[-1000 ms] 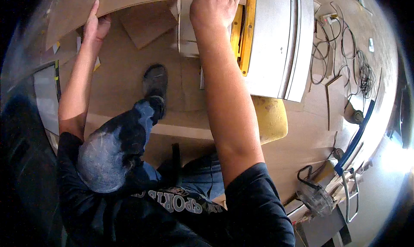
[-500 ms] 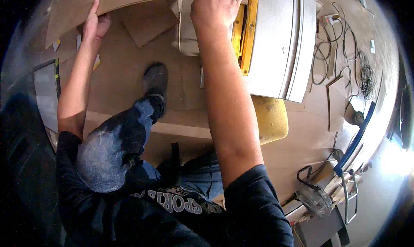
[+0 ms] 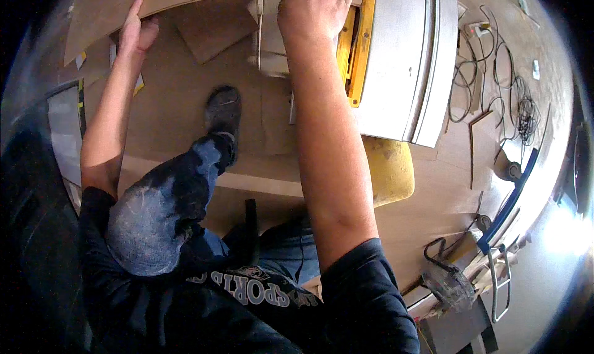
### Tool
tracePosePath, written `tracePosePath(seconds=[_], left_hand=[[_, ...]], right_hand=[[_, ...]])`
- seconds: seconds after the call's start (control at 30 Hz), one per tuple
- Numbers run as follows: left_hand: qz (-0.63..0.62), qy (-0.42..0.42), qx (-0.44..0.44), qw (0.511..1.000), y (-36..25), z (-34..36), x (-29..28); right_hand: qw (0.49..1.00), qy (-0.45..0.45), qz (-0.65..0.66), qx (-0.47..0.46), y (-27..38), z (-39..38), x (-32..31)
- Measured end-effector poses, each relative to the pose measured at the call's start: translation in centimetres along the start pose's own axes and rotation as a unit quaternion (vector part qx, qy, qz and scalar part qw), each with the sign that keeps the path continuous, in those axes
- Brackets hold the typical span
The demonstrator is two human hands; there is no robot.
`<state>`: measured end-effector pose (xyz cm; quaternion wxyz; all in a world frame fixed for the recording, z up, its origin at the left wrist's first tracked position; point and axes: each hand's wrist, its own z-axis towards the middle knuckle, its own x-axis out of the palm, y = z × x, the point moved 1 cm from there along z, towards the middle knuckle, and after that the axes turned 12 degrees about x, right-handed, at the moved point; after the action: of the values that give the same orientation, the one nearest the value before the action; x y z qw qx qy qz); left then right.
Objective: The person uses a table saw to cut a flooring plank, hammers a block against the plank to seat it, and uses a tape measure and pencil to mark another section for fitting.
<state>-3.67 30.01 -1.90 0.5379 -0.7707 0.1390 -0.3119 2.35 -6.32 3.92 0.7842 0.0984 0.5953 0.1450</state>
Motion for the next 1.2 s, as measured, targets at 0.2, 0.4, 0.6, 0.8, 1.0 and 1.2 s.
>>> tracePosePath(seconds=[0.2, 0.4, 0.6, 0.8, 1.0, 1.2], left_hand=[[-0.060, -0.015, 0.008, 0.998, 0.1, -0.4, 0.5], [-0.077, -0.005, 0.015, 0.997, 0.0, -0.8, 0.5], [-0.042, -0.007, 0.000, 0.999, -0.1, -1.5, 0.4], [0.054, 0.015, -0.014, 0.998, -0.4, -1.8, -0.7], [-0.041, 0.001, 0.002, 0.999, -0.8, -3.5, 0.3], [-0.030, -0.001, 0.012, 0.999, -0.6, -3.8, -0.2]], right_hand=[[1.000, 0.002, -0.006, -0.005, -0.3, -0.3, -0.1], [1.000, 0.003, 0.001, -0.002, -0.2, -0.4, -0.4], [1.000, 0.009, -0.007, -0.005, -0.3, -0.8, -0.7], [1.000, 0.019, -0.011, -0.007, -0.4, -1.2, -0.8], [1.000, -0.002, -0.002, -0.012, -0.4, -1.7, -0.8], [1.000, 0.012, -0.001, -0.009, -0.3, -2.3, -1.6]])
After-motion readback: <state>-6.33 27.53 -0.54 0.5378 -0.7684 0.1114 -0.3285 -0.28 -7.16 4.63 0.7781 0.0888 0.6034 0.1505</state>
